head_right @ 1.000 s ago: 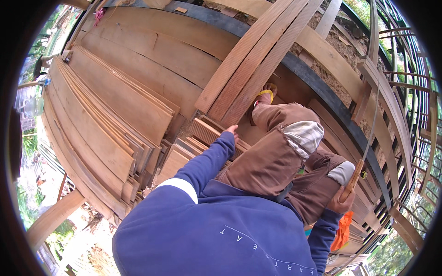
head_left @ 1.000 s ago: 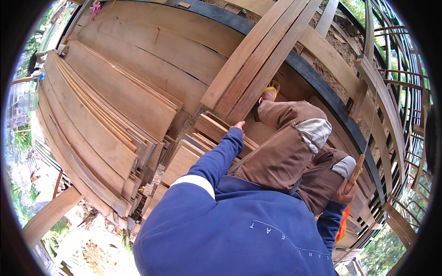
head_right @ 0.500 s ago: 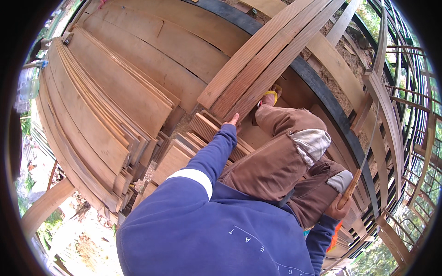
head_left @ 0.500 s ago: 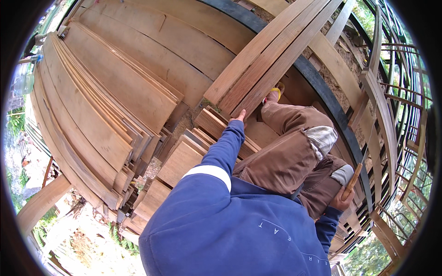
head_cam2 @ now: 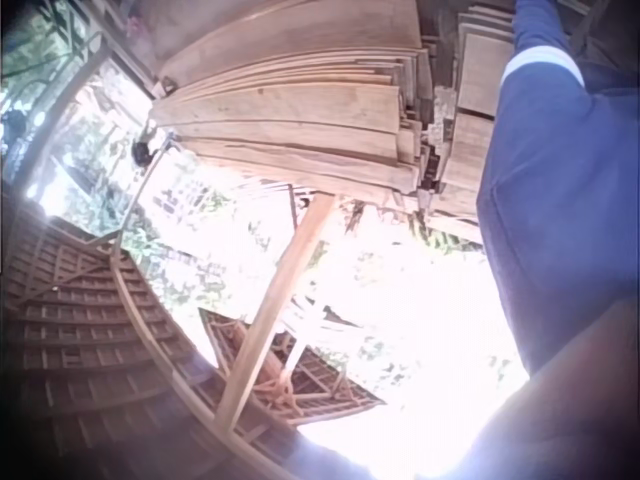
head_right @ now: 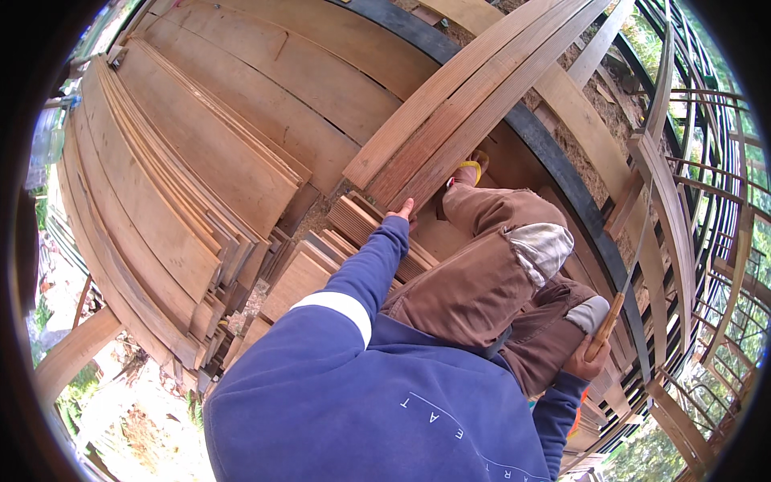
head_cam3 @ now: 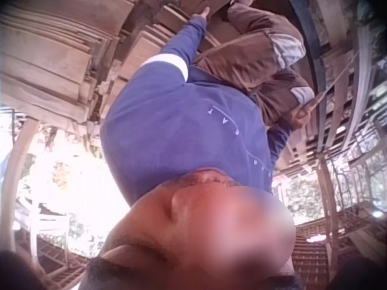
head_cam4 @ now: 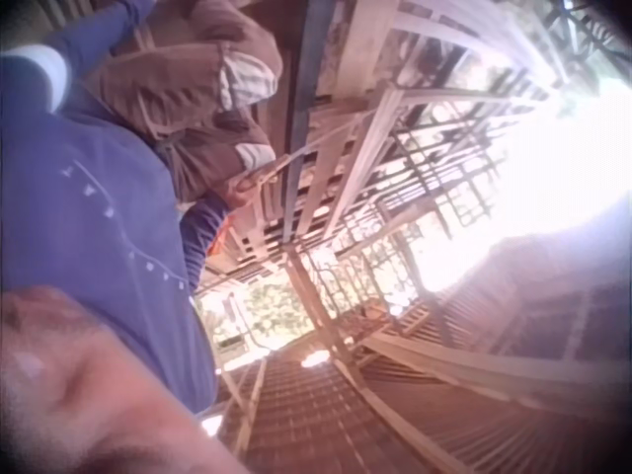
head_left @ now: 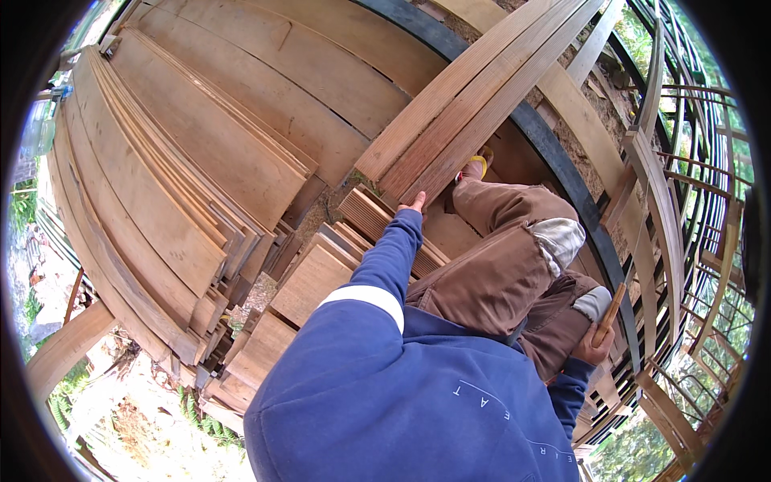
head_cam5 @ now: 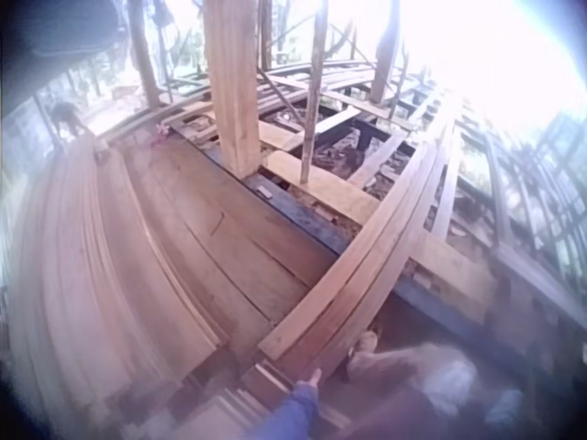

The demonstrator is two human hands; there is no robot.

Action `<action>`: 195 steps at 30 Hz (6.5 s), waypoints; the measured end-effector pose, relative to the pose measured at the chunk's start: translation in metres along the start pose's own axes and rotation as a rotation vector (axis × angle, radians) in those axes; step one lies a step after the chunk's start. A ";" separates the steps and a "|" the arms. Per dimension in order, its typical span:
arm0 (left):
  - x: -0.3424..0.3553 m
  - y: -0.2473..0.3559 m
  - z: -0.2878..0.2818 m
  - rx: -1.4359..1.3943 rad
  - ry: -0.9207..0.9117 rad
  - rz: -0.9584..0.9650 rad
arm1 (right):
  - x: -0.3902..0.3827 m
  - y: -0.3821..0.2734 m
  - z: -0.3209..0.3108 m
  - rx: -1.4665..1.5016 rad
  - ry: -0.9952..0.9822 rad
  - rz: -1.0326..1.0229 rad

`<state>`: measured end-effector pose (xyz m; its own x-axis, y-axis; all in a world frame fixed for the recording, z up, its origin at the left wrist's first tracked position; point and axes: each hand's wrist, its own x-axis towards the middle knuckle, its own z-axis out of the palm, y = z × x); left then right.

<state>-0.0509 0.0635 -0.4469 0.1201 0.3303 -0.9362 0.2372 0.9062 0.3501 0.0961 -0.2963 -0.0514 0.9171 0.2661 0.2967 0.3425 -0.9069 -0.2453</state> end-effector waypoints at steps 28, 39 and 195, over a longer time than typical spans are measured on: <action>0.001 0.000 -0.003 -0.038 -0.079 -0.011 | -0.001 -0.014 -0.003 0.017 -0.020 0.018; -0.009 0.000 0.000 -0.124 -0.019 -0.008 | -0.002 -0.011 -0.001 0.004 0.008 -0.021; -0.326 0.168 0.164 1.650 -0.792 1.613 | -0.168 0.047 -0.049 -0.199 0.021 0.402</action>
<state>0.1083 0.0649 -0.0782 0.9769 -0.2135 0.0041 -0.1789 -0.8077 0.5618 -0.0520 -0.3992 -0.0678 0.9642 -0.1254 0.2335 -0.0881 -0.9826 -0.1637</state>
